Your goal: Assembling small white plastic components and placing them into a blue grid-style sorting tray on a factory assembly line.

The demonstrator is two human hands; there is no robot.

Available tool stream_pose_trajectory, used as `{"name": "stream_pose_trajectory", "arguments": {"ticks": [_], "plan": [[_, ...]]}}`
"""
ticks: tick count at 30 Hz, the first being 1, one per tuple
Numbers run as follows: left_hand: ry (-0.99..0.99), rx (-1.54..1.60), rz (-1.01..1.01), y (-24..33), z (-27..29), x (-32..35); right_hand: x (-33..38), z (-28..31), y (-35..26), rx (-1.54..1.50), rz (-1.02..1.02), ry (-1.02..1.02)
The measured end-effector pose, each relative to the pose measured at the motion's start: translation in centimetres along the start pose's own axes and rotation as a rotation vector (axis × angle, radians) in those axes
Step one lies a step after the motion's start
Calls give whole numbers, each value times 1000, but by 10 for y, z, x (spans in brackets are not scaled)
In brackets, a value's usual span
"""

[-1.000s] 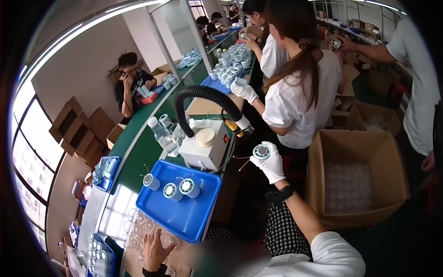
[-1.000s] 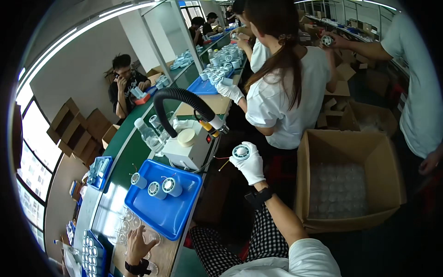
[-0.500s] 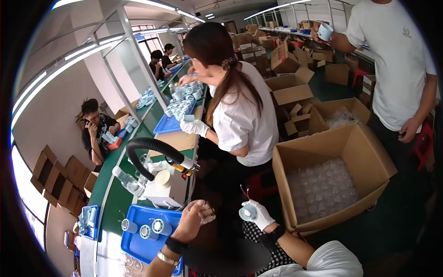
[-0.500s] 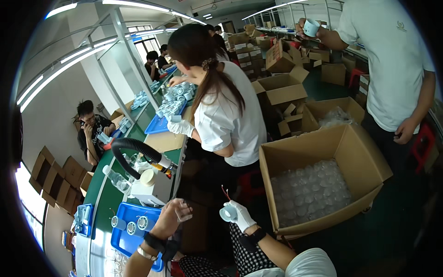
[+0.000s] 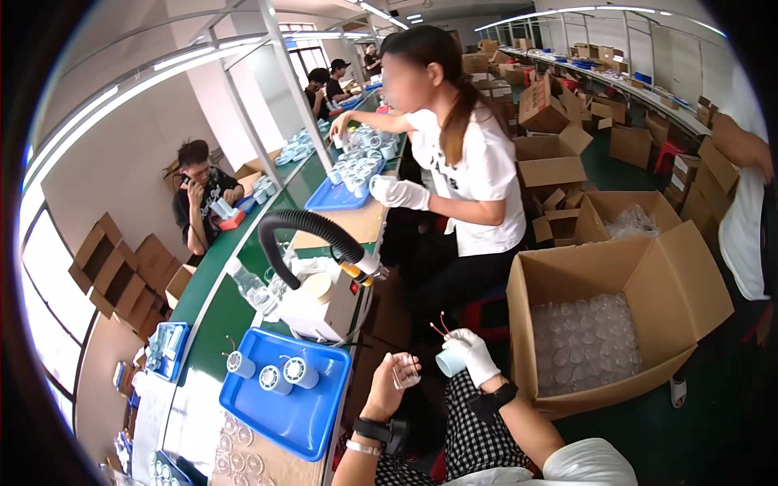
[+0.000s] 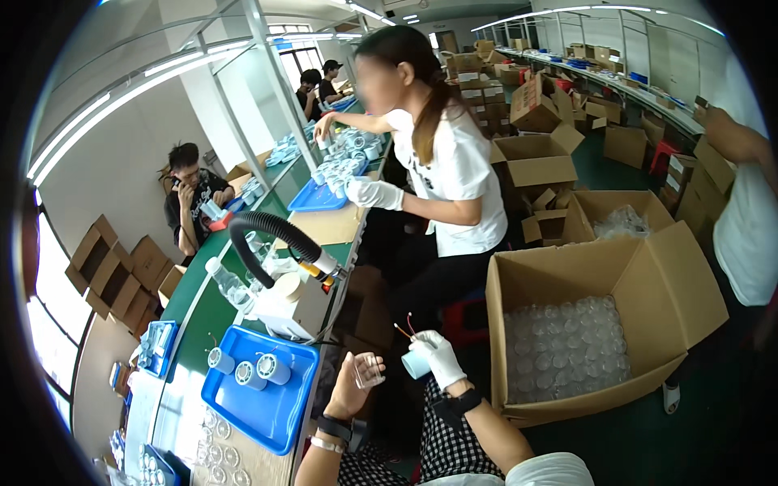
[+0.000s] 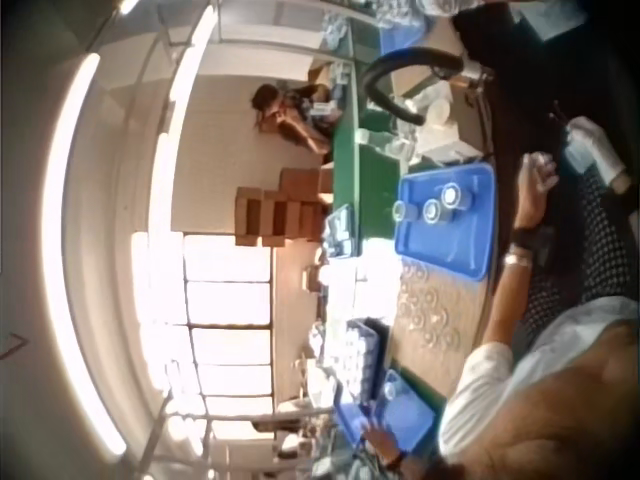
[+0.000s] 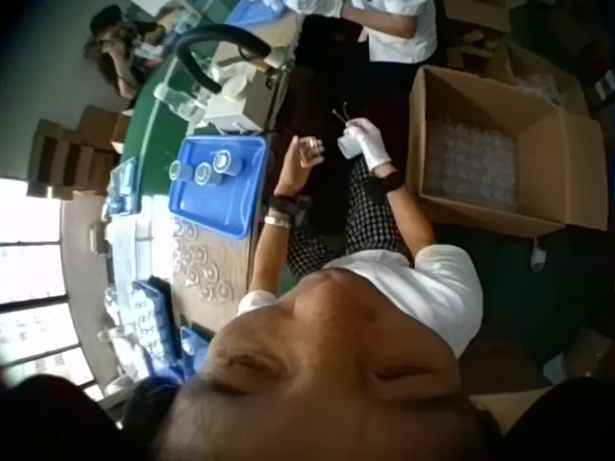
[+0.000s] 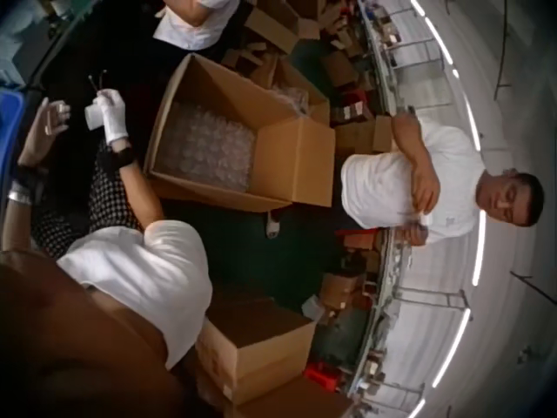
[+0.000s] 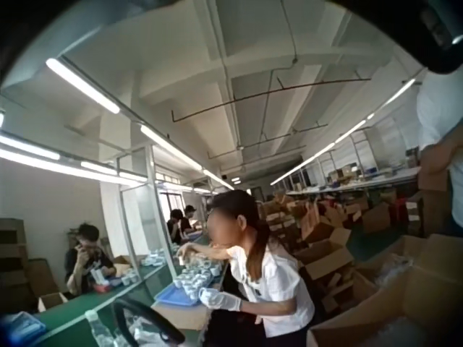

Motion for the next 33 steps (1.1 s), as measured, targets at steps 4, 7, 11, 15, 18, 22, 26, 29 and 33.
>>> {"name": "stream_pose_trajectory", "arguments": {"ticks": [4,7,11,15,18,22,26,29,33], "plan": [[-12,34,-79,-40,47,66,-58,-59,-13,131,87,-98],[104,-71,19,-54,56,100,-84,-82,-26,129,107,-99],[72,-38,-114,-58,52,120,-69,-79,-18,98,18,-181],[-80,-19,-217,-64,42,129,17,-55,32,247,-325,-675],[-146,22,-104,-83,39,128,84,-28,60,303,-520,-862],[-188,97,17,-118,51,138,126,-6,75,263,-720,-912],[-123,369,72,-133,57,146,147,-2,69,256,-791,-834],[-43,443,46,-132,51,153,147,-7,59,390,-699,-790],[69,186,-107,-111,57,152,116,-16,36,518,-361,-695]]}}
Point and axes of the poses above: each hand's wrist, its own x-axis away from the middle knuckle, its own z-axis out of the back of the hand, y = z × x, the point moved 2 cm from there along -x, towards the middle knuckle, and after that the axes turned 2 degrees about z, right-handed, at the moved point
